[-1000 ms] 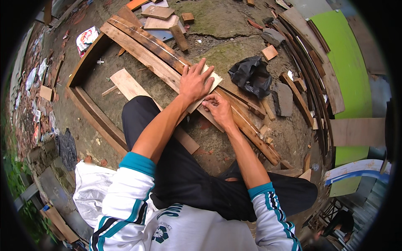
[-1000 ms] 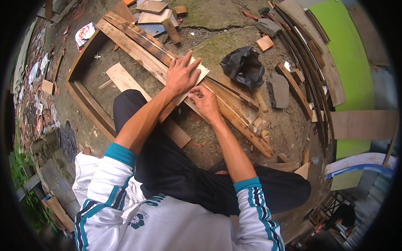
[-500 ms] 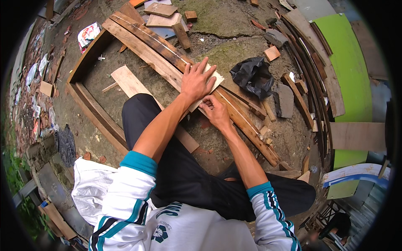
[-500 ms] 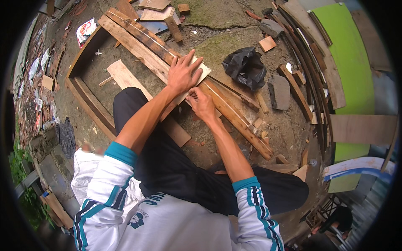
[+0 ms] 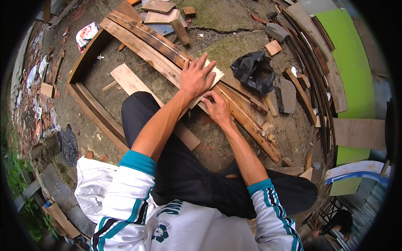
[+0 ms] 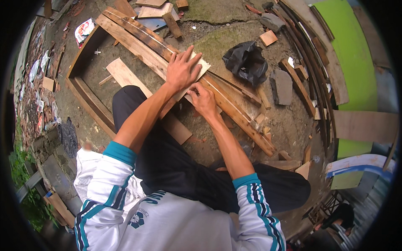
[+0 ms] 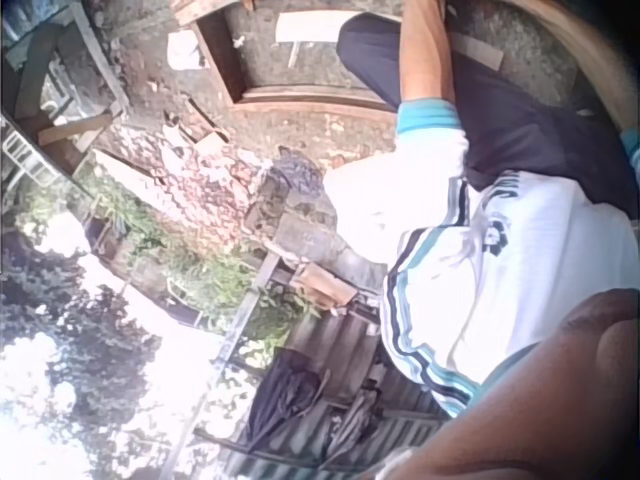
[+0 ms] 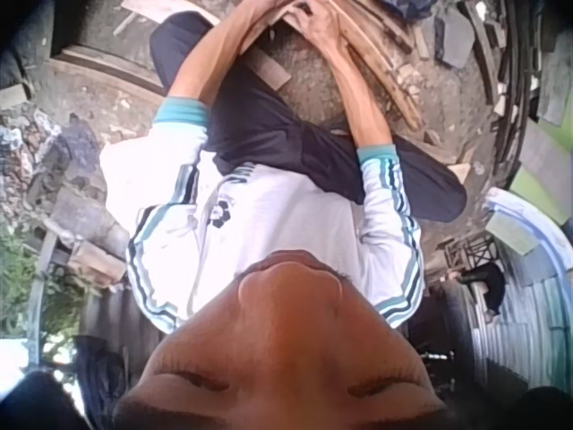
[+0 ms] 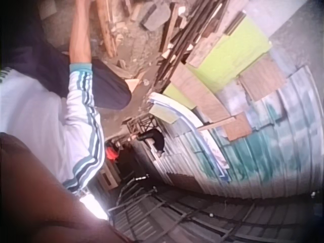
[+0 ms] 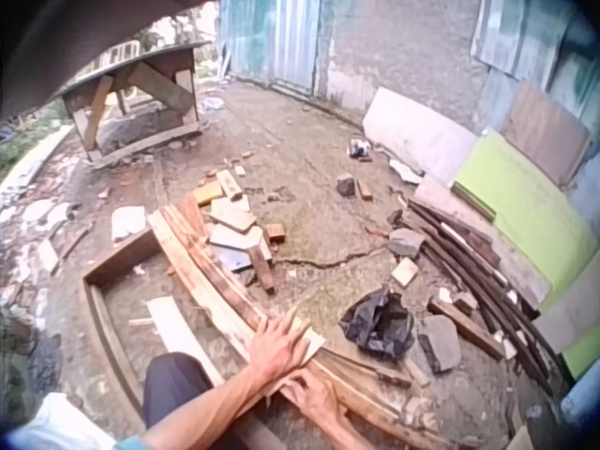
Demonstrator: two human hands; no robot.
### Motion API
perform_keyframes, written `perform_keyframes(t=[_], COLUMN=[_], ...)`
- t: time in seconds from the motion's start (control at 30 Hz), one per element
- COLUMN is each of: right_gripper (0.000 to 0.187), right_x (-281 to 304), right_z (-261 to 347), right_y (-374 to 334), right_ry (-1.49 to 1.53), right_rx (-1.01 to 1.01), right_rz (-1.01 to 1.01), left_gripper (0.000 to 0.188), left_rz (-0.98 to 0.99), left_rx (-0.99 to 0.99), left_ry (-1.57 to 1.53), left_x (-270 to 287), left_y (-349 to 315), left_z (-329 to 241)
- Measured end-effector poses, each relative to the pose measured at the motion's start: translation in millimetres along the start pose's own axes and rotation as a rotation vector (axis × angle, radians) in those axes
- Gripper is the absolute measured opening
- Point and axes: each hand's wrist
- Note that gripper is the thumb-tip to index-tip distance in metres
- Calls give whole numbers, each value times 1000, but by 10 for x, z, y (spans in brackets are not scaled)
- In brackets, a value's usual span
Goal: The person sits on the ground and handles various wooden planks and scraps. They align pieces, use a small block as a guide, and then use a hand saw to cut a plank. The person also uses a hammer to tap pieces into place.
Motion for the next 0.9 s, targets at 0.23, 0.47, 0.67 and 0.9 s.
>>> perform_keyframes(t=[0.23,0.47,0.67,0.9], right_gripper=[13,18,21,19], right_x=[222,302,308,151], right_z=[-38,-20,-5,90], right_y=[323,412,315,114], right_ry=[-173,-195,-132,-36], right_rx=[-40,-7,-131,-236], right_rz=[-91,-13,43,119], left_gripper=[47,47,47,46], left_rz=[40,33,27,13], left_rx=[21,32,29,33], left_ry=[-5,-26,-33,-55], left_x=[18,-13,-9,-5], left_y=[18,1,10,-4], left_z=[-36,-6,-6,6])
Point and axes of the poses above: each hand's wrist, its own y-axis towards the middle knuckle, its own x-axis out of the back of the hand, z = x × y, and after that the axes turned 6 degrees about -z, right-handed
